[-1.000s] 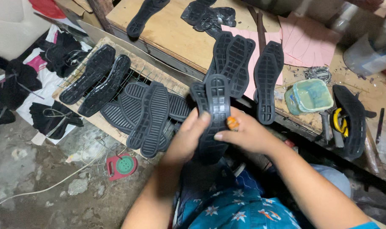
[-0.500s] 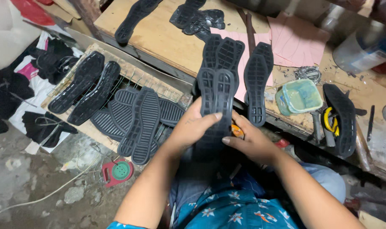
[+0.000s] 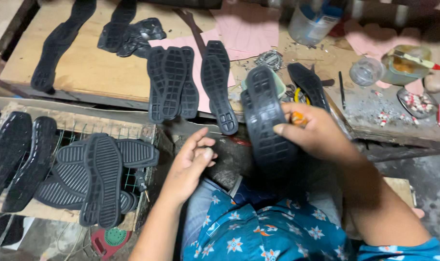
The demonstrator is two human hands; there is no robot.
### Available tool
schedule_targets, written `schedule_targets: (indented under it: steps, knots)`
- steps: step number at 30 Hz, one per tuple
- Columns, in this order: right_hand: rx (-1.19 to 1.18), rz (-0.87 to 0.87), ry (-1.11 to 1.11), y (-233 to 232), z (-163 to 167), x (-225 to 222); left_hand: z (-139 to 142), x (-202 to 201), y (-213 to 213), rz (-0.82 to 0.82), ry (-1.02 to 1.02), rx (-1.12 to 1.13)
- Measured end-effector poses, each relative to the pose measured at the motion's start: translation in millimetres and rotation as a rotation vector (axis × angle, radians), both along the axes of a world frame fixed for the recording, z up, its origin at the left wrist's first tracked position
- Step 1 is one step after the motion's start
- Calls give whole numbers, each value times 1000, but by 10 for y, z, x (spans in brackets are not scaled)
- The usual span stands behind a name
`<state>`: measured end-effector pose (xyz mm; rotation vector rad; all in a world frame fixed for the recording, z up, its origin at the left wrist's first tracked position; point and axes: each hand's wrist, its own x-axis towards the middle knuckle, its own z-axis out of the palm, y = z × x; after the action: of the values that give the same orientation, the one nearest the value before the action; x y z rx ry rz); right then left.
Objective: The person applies a liquid adhesive to the surface of black rubber shoe soles using a brush, then places the coated soles onto a wire rack. The person repeats this process for multiple soles.
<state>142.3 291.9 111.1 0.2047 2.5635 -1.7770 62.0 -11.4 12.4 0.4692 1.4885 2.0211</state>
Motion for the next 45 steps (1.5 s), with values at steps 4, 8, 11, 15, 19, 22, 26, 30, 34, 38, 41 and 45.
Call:
schedule_targets:
  steps: [4,8,11,15,19,22,26,30,34,38,41,45]
  knots:
    - [390,-185,0,1112,106,236,-16,73,-96,180,-100,-98]
    - [531,-264,-55,2054,30,212,-36,164,-161,307,-191,-53]
    - [617,-328,-183,2617,-53,34,-32,224,-148,358,-213,-74]
    - [246,-480,-303,3087,-287,-164,-22,275,-151,392,-229,-107]
    - [77,-422,-308,3223,-598,-234,-54,255,-280,488,-164,-190]
    - [184,-427,-301,3208,-692,-187,-78,260,-504,604,-28,-324]
    - [588,-487,-451,3123,-707,-98,-103,292,-794,761,309,-551]
    - [785,-313,-301,3016,-766,-13,-123,354,-1146,870,660,-1037]
    - [1060,-255,-156,2725,-790,19,-261,315,-1597,983,807,-1356]
    - [693,-449,-116,2112,-740,22,-430,278,-2044,1004,578,-1512]
    - [117,-374,131,1345,-607,61,-487,294,-2249,950,417,-1465]
    - [1,-135,223,196,-528,234,-446,362,-2308,844,382,-1475]
